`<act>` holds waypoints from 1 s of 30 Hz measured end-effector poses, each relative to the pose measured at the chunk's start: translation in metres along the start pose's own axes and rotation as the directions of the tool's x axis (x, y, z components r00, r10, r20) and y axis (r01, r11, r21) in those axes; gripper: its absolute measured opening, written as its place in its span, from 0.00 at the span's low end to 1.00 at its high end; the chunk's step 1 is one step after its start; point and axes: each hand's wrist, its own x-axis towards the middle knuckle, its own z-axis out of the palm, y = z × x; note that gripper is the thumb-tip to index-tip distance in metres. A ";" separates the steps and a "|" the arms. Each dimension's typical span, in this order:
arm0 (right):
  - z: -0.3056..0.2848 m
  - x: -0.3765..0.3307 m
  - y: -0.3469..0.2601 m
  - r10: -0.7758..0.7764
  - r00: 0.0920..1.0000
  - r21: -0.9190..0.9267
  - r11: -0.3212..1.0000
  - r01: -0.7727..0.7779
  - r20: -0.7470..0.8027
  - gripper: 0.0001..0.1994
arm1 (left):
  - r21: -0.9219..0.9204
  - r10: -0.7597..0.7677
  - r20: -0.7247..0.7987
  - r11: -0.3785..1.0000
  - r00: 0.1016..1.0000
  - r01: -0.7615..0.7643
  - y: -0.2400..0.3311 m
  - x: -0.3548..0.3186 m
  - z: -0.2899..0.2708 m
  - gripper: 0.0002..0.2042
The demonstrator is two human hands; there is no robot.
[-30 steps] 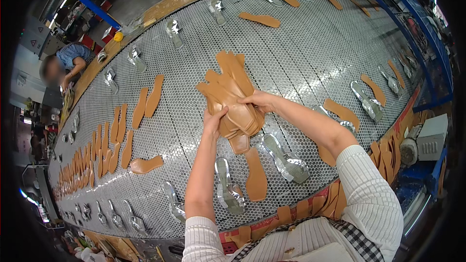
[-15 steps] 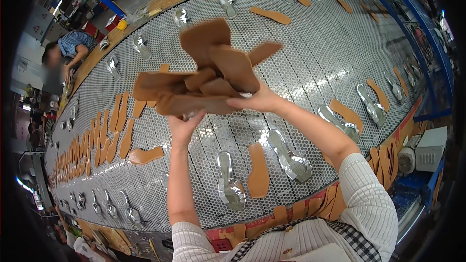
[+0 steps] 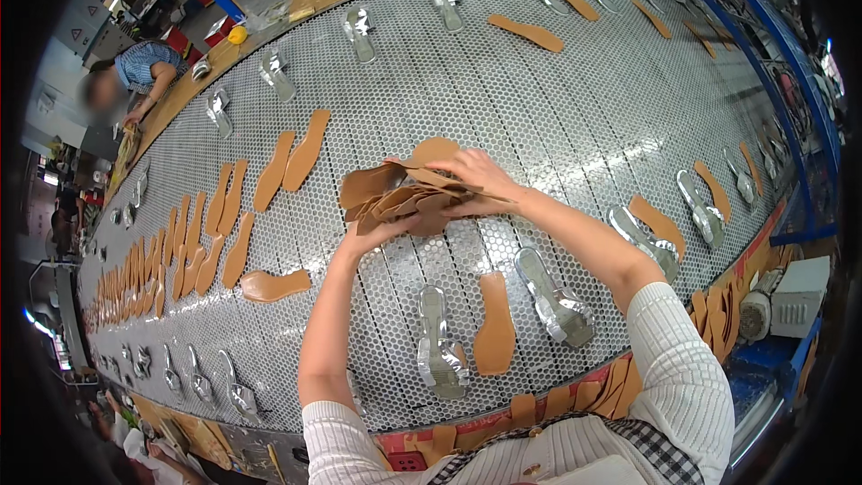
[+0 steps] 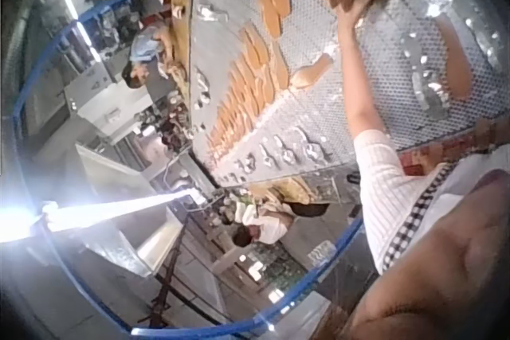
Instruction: The person feeds shoe insoles through a roller machine and arranges the insoles onto a conveyor belt by hand.
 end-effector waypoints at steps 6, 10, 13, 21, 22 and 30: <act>-0.004 0.004 -0.013 0.248 0.966 0.677 0.699 -0.229 0.071 0.34 | -0.129 0.034 -0.157 0.990 0.987 -0.055 0.008 0.009 0.009 0.28; -0.015 0.009 -0.030 0.387 0.878 0.634 0.612 -0.473 0.282 0.31 | -0.175 0.101 -0.234 0.974 0.967 -0.144 0.033 0.003 0.008 0.29; -0.048 0.006 -0.065 0.428 0.862 0.633 0.594 -0.496 0.274 0.34 | -0.097 0.226 -0.247 0.962 0.942 -0.256 0.063 -0.010 0.002 0.31; -0.030 -0.010 -0.030 -0.001 0.988 0.519 0.851 -0.081 0.156 0.49 | 0.268 0.573 -0.061 0.798 0.818 -0.539 0.020 -0.022 0.009 0.47; -0.019 -0.011 -0.026 0.020 0.954 0.650 0.728 -0.219 0.299 0.54 | 0.528 0.439 0.023 0.758 0.898 -0.384 0.008 -0.026 0.017 0.47; 0.006 -0.015 -0.028 0.071 0.977 0.453 0.878 -0.158 0.202 0.52 | -0.791 -0.016 0.095 0.605 0.995 0.085 -0.042 -0.002 0.050 0.47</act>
